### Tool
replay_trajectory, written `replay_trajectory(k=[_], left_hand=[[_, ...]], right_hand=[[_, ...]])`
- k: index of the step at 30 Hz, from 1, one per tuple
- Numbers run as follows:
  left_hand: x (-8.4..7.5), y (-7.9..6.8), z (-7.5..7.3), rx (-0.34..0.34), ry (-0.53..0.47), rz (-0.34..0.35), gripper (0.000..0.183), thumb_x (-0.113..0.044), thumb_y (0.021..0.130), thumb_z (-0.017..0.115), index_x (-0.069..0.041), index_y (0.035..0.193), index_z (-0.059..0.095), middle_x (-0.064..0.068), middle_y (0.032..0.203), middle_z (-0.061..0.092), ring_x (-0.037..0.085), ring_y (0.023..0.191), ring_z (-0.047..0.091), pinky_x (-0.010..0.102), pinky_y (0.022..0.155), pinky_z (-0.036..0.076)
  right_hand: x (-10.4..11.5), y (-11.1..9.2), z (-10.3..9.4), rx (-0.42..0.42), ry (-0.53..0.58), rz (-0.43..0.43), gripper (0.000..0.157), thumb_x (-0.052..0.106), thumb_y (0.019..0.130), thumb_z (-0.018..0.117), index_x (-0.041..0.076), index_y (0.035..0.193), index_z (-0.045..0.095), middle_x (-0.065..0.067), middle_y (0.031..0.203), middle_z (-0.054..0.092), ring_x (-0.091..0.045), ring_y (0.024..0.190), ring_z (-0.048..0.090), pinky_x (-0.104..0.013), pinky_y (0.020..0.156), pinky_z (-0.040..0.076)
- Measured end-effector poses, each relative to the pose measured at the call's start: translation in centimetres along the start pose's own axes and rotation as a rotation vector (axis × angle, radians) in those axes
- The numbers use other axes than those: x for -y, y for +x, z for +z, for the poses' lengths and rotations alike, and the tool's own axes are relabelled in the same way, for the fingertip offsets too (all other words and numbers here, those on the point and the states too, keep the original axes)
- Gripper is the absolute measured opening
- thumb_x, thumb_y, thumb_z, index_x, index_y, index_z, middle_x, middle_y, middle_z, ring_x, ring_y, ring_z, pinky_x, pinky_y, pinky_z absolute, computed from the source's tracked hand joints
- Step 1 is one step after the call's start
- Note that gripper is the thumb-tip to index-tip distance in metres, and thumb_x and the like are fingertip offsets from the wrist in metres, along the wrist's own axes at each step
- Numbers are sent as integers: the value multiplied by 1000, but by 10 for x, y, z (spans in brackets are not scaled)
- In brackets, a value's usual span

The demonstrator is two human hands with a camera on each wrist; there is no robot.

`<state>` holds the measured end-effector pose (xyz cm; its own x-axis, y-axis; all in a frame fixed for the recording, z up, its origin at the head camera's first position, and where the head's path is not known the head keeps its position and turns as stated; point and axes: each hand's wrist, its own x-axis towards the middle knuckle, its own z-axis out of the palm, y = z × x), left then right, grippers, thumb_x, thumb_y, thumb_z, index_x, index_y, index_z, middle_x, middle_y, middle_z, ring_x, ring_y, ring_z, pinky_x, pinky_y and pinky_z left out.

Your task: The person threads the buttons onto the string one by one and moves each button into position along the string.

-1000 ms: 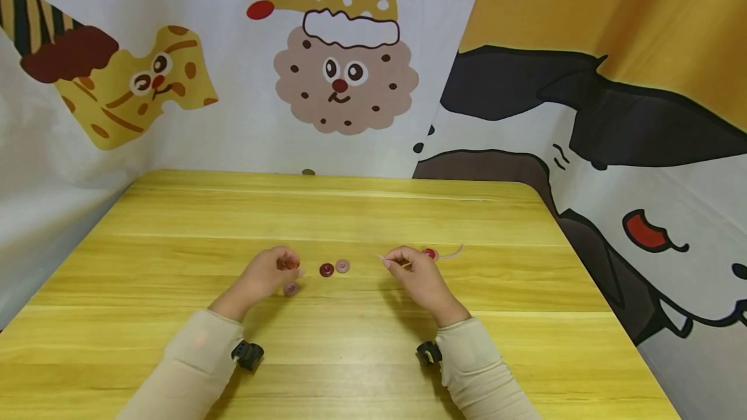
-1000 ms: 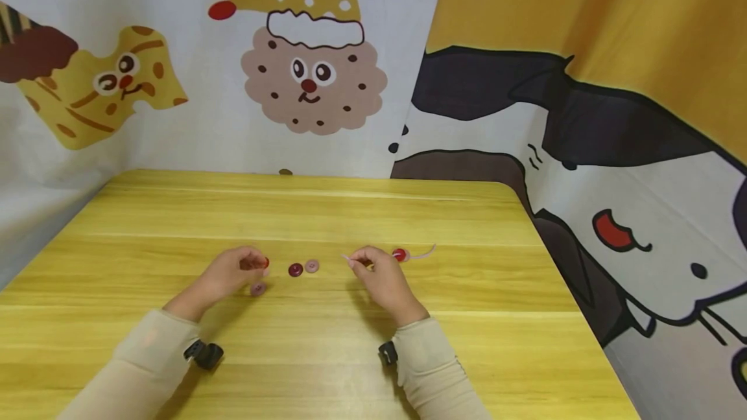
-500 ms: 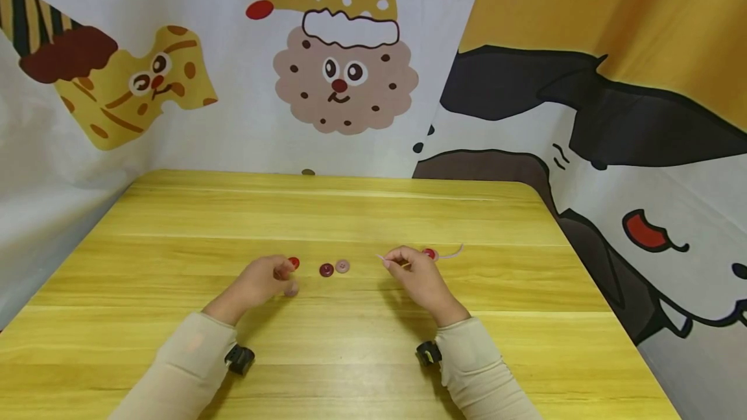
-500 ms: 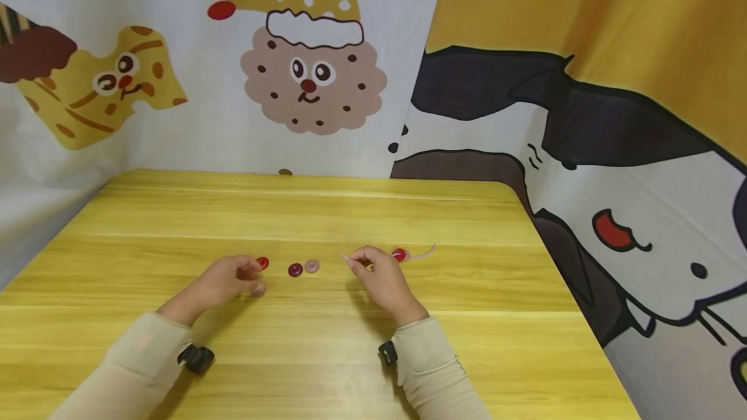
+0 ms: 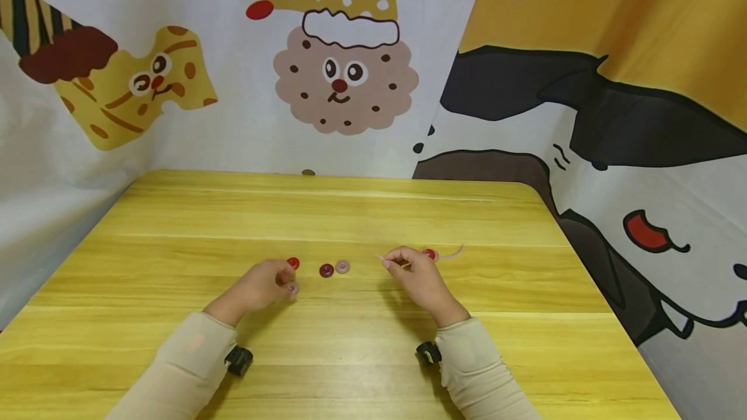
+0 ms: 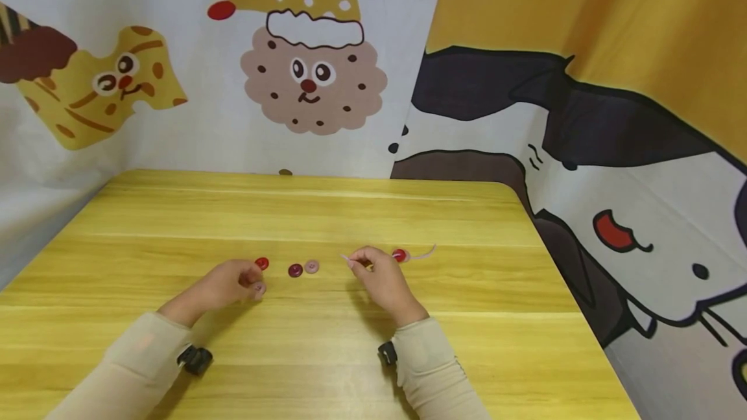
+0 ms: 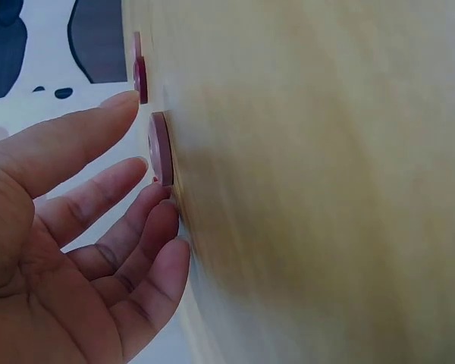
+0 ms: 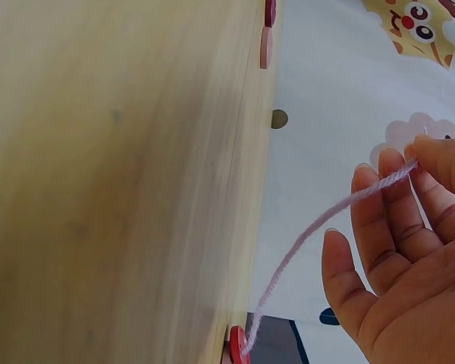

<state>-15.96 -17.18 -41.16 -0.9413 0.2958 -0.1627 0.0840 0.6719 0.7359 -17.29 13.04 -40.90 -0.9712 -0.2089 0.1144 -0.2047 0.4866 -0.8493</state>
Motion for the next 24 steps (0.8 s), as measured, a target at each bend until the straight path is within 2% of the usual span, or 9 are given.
replay_trajectory(k=[5, 10, 13, 24], left_hand=[[0, 1, 2, 6, 25, 39, 13, 2, 82, 73, 1, 90, 63, 6, 83, 56, 20, 78, 51, 34, 70, 46], [-1, 2, 4, 14, 52, 34, 16, 5, 80, 73, -1, 83, 59, 5, 77, 50, 19, 74, 47, 32, 67, 41], [-2, 3, 5, 16, 61, 13, 19, 7, 78, 74, -1, 82, 57, 5, 78, 48, 20, 75, 46, 32, 67, 41], [-3, 4, 5, 9, 124, 11, 18, 5, 78, 75, -2, 87, 61, 6, 82, 50, 21, 78, 48, 36, 70, 44]], right_hand=[[2, -1, -1, 2, 3, 2, 11, 12, 94, 63, 3, 98, 69, 2, 92, 67, -14, 86, 58, -35, 80, 46], [2, -1, -1, 4, 8, 4, 11, 11, 94, 63, 3, 98, 69, 1, 92, 67, -14, 86, 58, -34, 81, 46], [2, 0, -1, 4, 10, 5, 12, 12, 94, 63, 3, 98, 69, 1, 92, 67, -14, 87, 58, -34, 81, 46], [0, 0, -1, 12, 15, 10, 13, 14, 94, 63, 4, 99, 69, 0, 93, 68, -14, 85, 58, -35, 80, 46]])
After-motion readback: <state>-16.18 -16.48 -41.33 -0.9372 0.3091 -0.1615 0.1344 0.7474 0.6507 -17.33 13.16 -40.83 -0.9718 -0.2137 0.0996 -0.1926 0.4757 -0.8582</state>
